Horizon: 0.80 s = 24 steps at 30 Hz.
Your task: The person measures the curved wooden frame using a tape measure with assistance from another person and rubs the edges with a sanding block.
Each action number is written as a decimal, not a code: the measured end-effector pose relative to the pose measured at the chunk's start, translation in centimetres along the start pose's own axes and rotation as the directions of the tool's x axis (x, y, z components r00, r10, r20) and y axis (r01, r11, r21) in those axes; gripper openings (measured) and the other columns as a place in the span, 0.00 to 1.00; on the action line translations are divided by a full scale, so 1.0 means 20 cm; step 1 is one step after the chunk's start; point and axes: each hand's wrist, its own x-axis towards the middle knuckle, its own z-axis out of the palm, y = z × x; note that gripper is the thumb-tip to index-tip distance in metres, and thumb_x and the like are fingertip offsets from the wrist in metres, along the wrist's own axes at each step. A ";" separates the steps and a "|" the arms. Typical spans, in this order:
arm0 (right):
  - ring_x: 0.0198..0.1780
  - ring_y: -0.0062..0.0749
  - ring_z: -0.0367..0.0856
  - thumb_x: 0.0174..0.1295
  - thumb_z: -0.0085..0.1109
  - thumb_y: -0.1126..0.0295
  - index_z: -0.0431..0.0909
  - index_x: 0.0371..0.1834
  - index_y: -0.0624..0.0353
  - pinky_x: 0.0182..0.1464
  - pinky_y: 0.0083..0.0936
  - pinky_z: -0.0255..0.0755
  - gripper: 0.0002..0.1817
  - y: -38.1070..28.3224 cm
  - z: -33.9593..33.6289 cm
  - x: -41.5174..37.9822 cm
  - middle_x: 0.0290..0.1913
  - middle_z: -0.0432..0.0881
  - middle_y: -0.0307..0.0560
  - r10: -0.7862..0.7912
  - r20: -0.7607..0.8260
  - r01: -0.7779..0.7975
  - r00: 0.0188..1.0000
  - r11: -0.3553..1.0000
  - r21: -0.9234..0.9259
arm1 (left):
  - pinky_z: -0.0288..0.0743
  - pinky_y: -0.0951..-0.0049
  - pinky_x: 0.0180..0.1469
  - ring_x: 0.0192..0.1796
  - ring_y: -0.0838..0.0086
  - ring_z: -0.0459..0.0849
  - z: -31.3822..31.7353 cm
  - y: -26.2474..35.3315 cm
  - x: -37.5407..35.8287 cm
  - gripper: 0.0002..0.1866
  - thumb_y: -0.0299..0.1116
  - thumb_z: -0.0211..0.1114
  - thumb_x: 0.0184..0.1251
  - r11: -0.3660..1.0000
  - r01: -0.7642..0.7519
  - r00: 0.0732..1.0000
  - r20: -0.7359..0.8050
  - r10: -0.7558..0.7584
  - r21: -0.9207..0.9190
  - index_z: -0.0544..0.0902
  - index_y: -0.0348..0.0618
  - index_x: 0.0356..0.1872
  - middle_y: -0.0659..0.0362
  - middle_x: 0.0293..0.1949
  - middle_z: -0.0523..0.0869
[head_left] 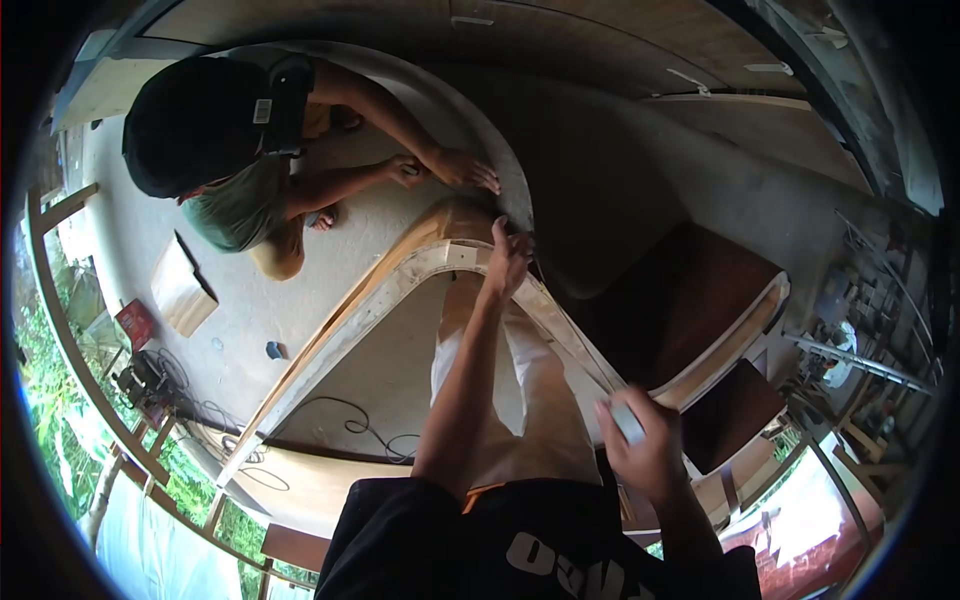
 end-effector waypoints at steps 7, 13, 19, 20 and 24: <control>0.24 0.23 0.75 0.52 0.64 0.75 0.75 0.28 0.63 0.26 0.19 0.68 0.06 -0.20 -0.08 -0.37 0.22 0.76 0.44 0.160 -0.139 -0.141 0.977 0.981 0.135 | 0.70 0.61 0.53 0.50 0.61 0.76 -0.04 0.07 -0.02 0.28 0.32 0.48 0.71 0.995 0.080 0.996 0.055 -0.077 -0.062 0.44 0.47 0.65 0.47 0.53 0.72; 0.23 0.23 0.74 0.55 0.63 0.73 0.76 0.30 0.64 0.23 0.18 0.66 0.07 -0.20 -0.03 -0.19 0.24 0.74 0.45 0.092 -0.091 -0.075 0.992 0.981 0.178 | 0.70 0.64 0.54 0.52 0.55 0.77 -0.01 -0.03 -0.14 0.27 0.28 0.48 0.68 0.962 -0.089 0.996 -0.007 0.094 0.260 0.48 0.42 0.64 0.40 0.53 0.73; 0.24 0.23 0.74 0.55 0.62 0.74 0.75 0.30 0.64 0.24 0.18 0.67 0.06 -0.05 0.09 -0.22 0.23 0.74 0.44 -0.111 -0.140 0.113 0.984 0.994 0.009 | 0.71 0.64 0.54 0.57 0.54 0.74 0.22 0.01 -0.49 0.33 0.29 0.54 0.65 0.934 0.106 0.994 -0.065 -0.089 0.341 0.47 0.38 0.66 0.39 0.57 0.71; 0.23 0.22 0.73 0.55 0.63 0.74 0.75 0.29 0.65 0.24 0.17 0.67 0.06 -0.06 0.10 -0.19 0.24 0.74 0.44 -0.111 -0.066 0.113 0.992 0.993 0.020 | 0.70 0.64 0.56 0.58 0.56 0.73 0.26 0.01 -0.51 0.33 0.29 0.54 0.65 0.966 0.101 0.995 -0.045 -0.093 0.237 0.46 0.38 0.66 0.41 0.61 0.66; 0.28 0.23 0.75 0.55 0.61 0.79 0.78 0.35 0.68 0.27 0.17 0.69 0.06 0.00 0.20 -0.18 0.31 0.76 0.47 -0.276 -0.030 0.275 0.961 0.961 -0.017 | 0.72 0.66 0.55 0.57 0.60 0.74 0.25 -0.17 -0.51 0.35 0.26 0.54 0.64 0.985 0.026 1.000 -0.014 -0.024 0.168 0.42 0.41 0.67 0.44 0.64 0.62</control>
